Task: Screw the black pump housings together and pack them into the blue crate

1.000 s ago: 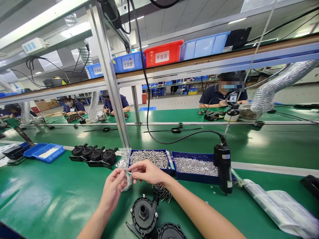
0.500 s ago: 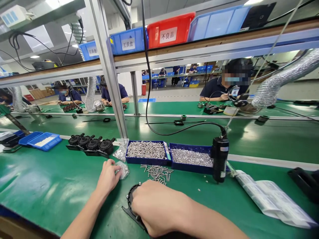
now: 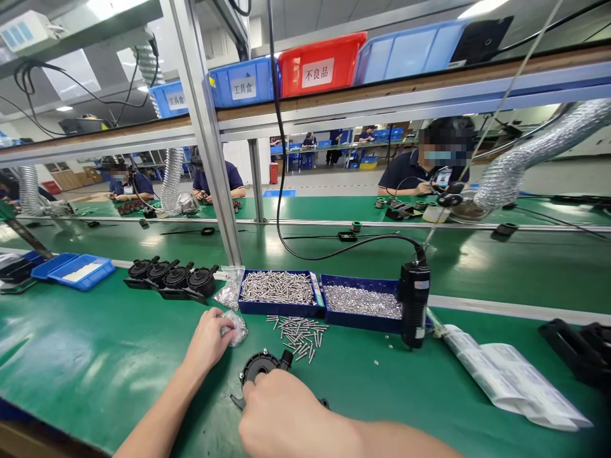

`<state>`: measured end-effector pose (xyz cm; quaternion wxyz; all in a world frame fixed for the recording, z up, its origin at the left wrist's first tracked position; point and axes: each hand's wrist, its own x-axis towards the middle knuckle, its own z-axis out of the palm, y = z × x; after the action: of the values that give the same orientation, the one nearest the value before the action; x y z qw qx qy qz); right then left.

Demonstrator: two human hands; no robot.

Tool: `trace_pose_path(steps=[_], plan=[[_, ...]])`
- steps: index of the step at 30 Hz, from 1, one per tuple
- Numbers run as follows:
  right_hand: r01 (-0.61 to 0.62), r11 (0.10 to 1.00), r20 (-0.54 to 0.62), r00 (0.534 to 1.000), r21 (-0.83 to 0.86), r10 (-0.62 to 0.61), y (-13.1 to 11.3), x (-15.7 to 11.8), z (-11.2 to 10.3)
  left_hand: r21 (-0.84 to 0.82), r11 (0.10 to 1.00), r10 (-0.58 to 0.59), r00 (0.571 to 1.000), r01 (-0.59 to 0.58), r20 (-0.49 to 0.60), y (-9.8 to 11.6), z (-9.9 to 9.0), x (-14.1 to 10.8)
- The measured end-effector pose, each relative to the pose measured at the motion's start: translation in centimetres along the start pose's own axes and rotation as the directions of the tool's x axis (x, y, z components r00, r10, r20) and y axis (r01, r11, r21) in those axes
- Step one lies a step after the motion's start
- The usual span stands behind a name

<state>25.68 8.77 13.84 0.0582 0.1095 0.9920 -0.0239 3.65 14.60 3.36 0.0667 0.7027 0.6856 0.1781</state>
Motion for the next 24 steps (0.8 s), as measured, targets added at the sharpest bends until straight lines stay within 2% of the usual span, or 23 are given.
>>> trace_pose_path(steps=[3, 6, 8, 12, 16, 18, 21, 22, 24], plan=[[-0.032, 0.999, 0.036, 0.999, 0.011, 0.031, 0.3, -0.5, -0.6, 0.090, 0.994, -0.061, 0.996, 0.067, -0.064, -0.5, 0.0, 0.0], [-0.215, 0.977, -0.081, 0.973, 0.008, 0.215, 1.5, -1.4, -0.9, 0.124, 0.988, -0.074, 0.990, 0.088, -0.119, -1.7, -0.2, 0.2], [-0.313, 0.950, -0.078, 0.947, 0.000, 0.312, 2.3, -1.6, -1.0, 0.109, 0.991, -0.067, 0.990, 0.081, -0.127, -2.5, -0.3, 0.5], [-0.260, 0.966, 0.007, 0.966, 0.000, 0.260, 3.7, -0.7, -0.6, 0.096, 0.992, -0.073, 0.991, 0.084, -0.109, -3.2, -0.1, 0.9], [-0.237, 0.965, -0.121, 0.961, 0.114, 0.250, 7.2, -0.3, -0.6, 0.106, 0.992, -0.060, 0.993, 0.070, -0.100, -2.3, 0.1, 1.1], [-0.275, 0.928, -0.235, 0.913, 0.251, 0.334, 10.1, -0.7, -0.6, 0.080, 0.995, -0.047, 0.992, 0.056, -0.114, -1.5, -0.3, 1.4], [-0.402, 0.840, -0.356, 0.774, 0.365, 0.524, 14.4, -0.9, 0.1, 0.054, 0.997, -0.050, 0.996, 0.054, -0.073, -0.3, -1.6, 2.3], [-0.428, 0.825, -0.373, 0.745, 0.368, 0.553, 15.5, -0.7, 0.6, 0.062, 0.997, -0.053, 0.998, 0.055, -0.035, 0.0, -2.0, 2.8], [-0.441, 0.821, -0.388, 0.730, 0.363, 0.563, 16.8, 0.1, 1.8, 0.095, 0.994, -0.062, 0.997, 0.058, 0.042, 0.4, -2.6, 3.7]])
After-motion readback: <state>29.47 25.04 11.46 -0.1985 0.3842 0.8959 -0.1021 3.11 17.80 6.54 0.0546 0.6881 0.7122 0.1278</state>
